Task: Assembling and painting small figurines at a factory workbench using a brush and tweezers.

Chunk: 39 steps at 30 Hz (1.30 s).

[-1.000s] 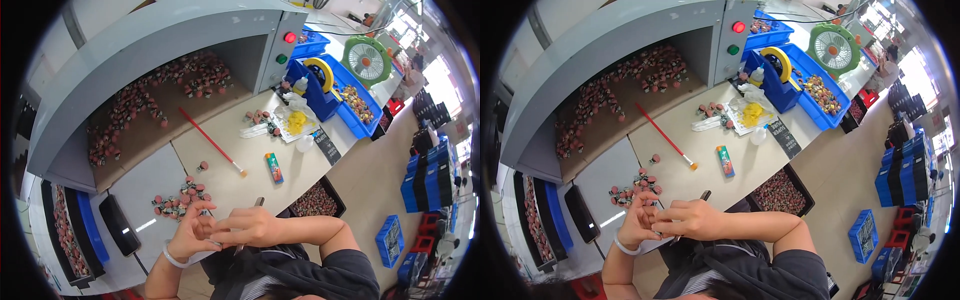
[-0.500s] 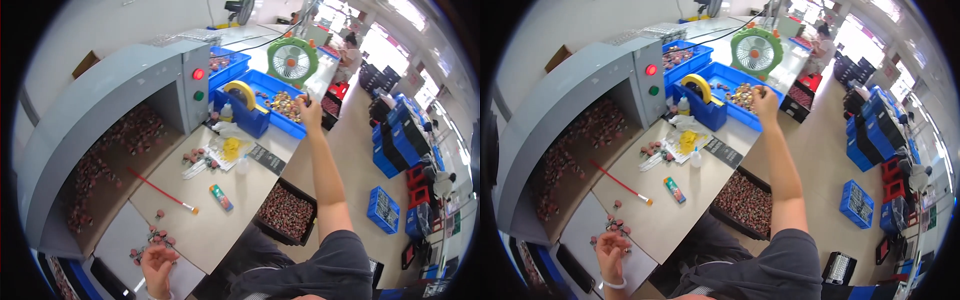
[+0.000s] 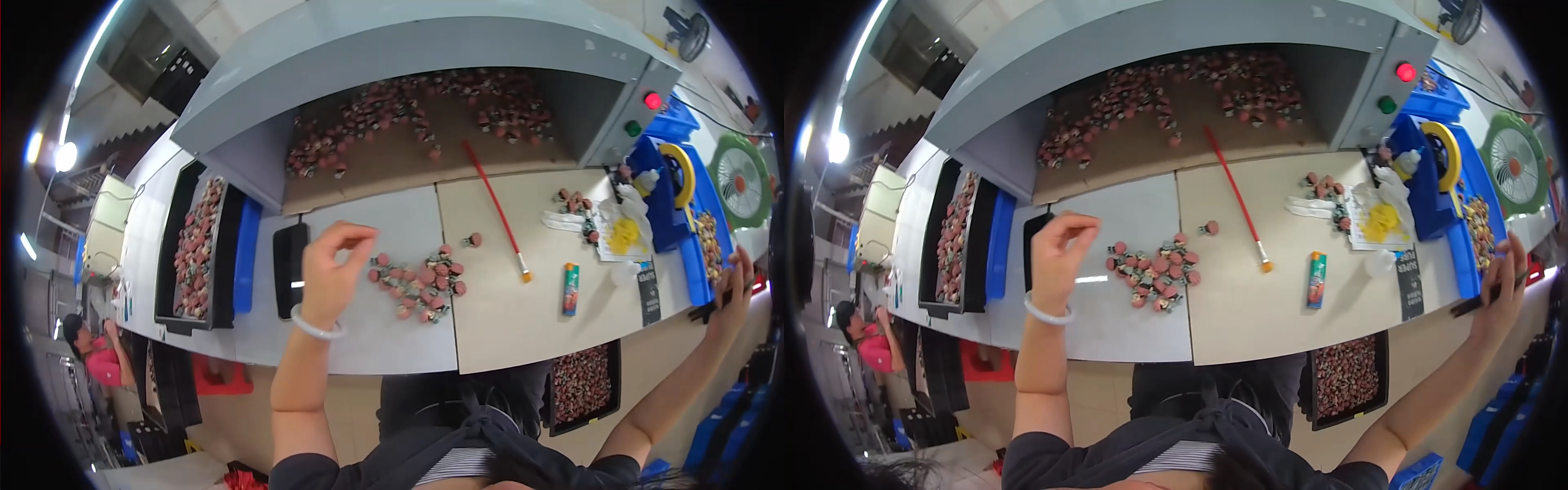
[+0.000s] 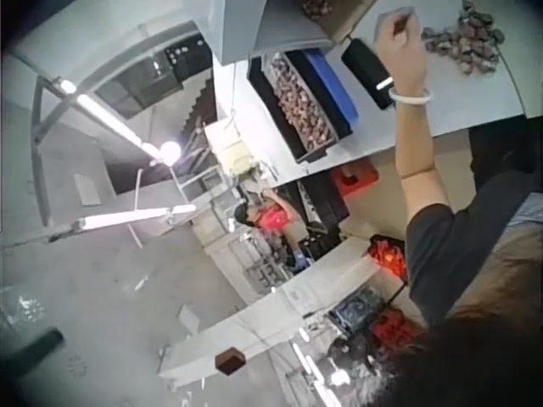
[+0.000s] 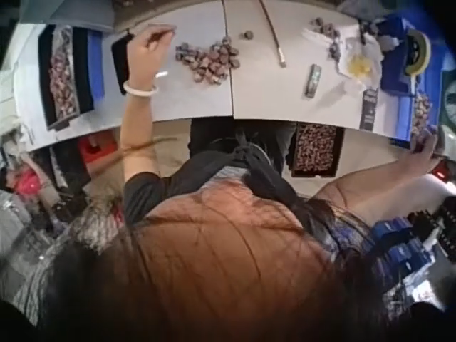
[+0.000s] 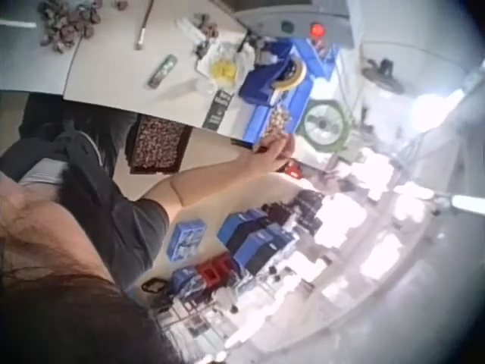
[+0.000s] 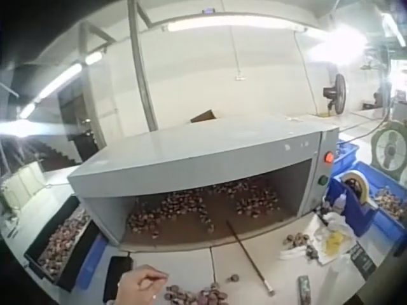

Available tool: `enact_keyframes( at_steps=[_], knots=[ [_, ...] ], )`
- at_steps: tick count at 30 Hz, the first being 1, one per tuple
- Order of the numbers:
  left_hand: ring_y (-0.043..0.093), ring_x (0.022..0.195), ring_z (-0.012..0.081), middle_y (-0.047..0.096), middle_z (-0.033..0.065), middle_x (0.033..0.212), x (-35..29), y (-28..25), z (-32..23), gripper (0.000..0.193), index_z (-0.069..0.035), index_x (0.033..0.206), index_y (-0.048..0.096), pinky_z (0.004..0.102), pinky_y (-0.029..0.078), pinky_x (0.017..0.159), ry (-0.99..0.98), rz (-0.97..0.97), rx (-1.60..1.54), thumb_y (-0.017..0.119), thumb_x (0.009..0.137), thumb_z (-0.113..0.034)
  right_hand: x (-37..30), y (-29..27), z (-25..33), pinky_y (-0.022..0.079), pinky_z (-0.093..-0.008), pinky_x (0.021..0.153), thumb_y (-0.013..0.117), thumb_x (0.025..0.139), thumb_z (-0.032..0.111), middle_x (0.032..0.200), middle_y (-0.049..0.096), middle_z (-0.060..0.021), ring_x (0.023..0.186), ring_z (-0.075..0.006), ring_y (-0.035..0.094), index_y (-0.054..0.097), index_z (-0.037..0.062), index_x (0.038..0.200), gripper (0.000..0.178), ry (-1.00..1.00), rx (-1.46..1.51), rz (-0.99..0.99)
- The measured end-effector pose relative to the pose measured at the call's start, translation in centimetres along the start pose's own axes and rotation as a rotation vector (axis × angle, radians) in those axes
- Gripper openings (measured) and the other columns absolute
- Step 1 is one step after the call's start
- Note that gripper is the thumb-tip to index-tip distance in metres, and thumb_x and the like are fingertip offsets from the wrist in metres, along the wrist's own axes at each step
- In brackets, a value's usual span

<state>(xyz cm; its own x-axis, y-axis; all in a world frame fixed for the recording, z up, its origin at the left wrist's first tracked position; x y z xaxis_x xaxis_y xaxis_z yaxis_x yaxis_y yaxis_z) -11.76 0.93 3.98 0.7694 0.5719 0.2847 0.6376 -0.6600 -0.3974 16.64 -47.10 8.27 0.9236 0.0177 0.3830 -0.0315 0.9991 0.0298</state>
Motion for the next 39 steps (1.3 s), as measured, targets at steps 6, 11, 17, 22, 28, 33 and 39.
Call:
enact_keyframes(
  at_steps=[6, 11, 17, 22, 28, 33, 39],
  knots=[
    [0.058, 0.072, 0.0174, 0.059, 0.0091, 0.079, 1.2, 5.8, 2.4, 0.016, -0.003, 0.09, 0.061, 0.0252, 0.045, 0.064, 0.042, 0.414, 0.387, 0.059, 0.075, -0.008, -9.8, 19.7, -0.1, 0.018, -0.0153, 0.036, 0.051, 0.08, 0.008, 0.068, 0.046, 0.0013, 0.042, -0.0003, 0.028, 0.05, 0.0013, 0.104, 0.025, 0.259, 0.209, 0.709],
    [0.06, 0.075, 0.0168, 0.061, 0.0087, 0.083, 2.1, 7.0, 2.9, 0.02, -0.004, 0.094, 0.059, 0.0282, 0.047, 0.067, -0.23, 0.512, 0.299, 0.06, 0.076, -0.01, -11.9, 28.7, -1.1, 0.021, -0.0176, 0.037, 0.053, 0.08, 0.003, 0.07, 0.047, -0.0025, 0.045, -0.0025, 0.033, 0.049, 0.0, 0.098, 0.019, 0.69, 0.462, 0.908],
    [0.06, 0.09, 0.0234, 0.053, 0.0136, 0.107, 0.4, 5.5, 1.1, 0.013, -0.004, 0.097, 0.051, 0.0306, 0.052, 0.078, -0.478, 0.507, -0.916, 0.053, 0.085, -0.01, -13.6, 31.5, -4.0, 0.023, -0.0178, 0.039, 0.054, 0.081, 0.006, 0.071, 0.049, -0.0031, 0.05, -0.0034, 0.037, 0.049, 0.0011, 0.096, 0.017, 0.84, 0.404, 1.095],
    [0.054, 0.104, 0.0297, 0.048, 0.0215, 0.112, -0.9, 5.7, 1.0, 0.018, -0.007, 0.086, 0.047, 0.0333, 0.05, 0.084, -0.39, 0.532, -1.112, 0.062, 0.076, 0.0, -14.3, 31.2, -5.0, 0.023, -0.0176, 0.04, 0.054, 0.082, 0.007, 0.069, 0.049, -0.003, 0.05, -0.0038, 0.038, 0.05, 0.0017, 0.092, 0.013, 0.931, 0.368, 1.086],
    [0.053, 0.105, 0.0297, 0.048, 0.0179, 0.111, -1.8, 6.7, 1.6, 0.029, -0.009, 0.091, 0.041, 0.0333, 0.048, 0.088, -0.435, 0.503, -1.198, 0.063, 0.075, 0.001, -14.4, 31.1, -4.8, 0.023, -0.0177, 0.04, 0.053, 0.082, 0.008, 0.069, 0.05, -0.0034, 0.05, -0.0041, 0.037, 0.05, 0.0017, 0.093, 0.012, 0.897, 0.3, 1.114],
    [0.055, 0.103, 0.0279, 0.048, 0.0143, 0.109, -1.9, 6.8, 1.0, 0.042, -0.008, 0.104, 0.039, 0.0333, 0.049, 0.087, -0.609, 0.502, -1.194, 0.066, 0.073, -0.002, -14.4, 31.0, -5.2, 0.024, -0.0173, 0.041, 0.053, 0.083, 0.008, 0.069, 0.05, -0.0032, 0.05, -0.004, 0.037, 0.049, 0.002, 0.094, 0.013, 0.912, 0.286, 1.114],
    [0.056, 0.093, 0.0203, 0.049, 0.0111, 0.104, -2.3, 6.9, 1.6, 0.045, -0.003, 0.102, 0.05, 0.0298, 0.047, 0.081, -0.309, 0.426, -0.802, 0.073, 0.064, 0.002, -14.6, 31.1, -5.3, 0.024, -0.0168, 0.041, 0.053, 0.083, 0.009, 0.069, 0.05, -0.0029, 0.05, -0.0033, 0.036, 0.049, 0.0031, 0.095, 0.014, 0.924, 0.281, 1.126]
  ],
)
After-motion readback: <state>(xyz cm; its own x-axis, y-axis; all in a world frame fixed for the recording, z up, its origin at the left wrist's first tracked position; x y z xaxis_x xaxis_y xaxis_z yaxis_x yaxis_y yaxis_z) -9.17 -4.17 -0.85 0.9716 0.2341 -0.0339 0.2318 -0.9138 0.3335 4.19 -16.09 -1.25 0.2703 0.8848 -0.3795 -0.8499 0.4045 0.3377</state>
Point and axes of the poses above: each hand's wrist, its own x-axis towards the middle knuckle, its own y-axis out of the palm, z = x × y, the point moved 3 cm from there along x, towards the middle knuckle
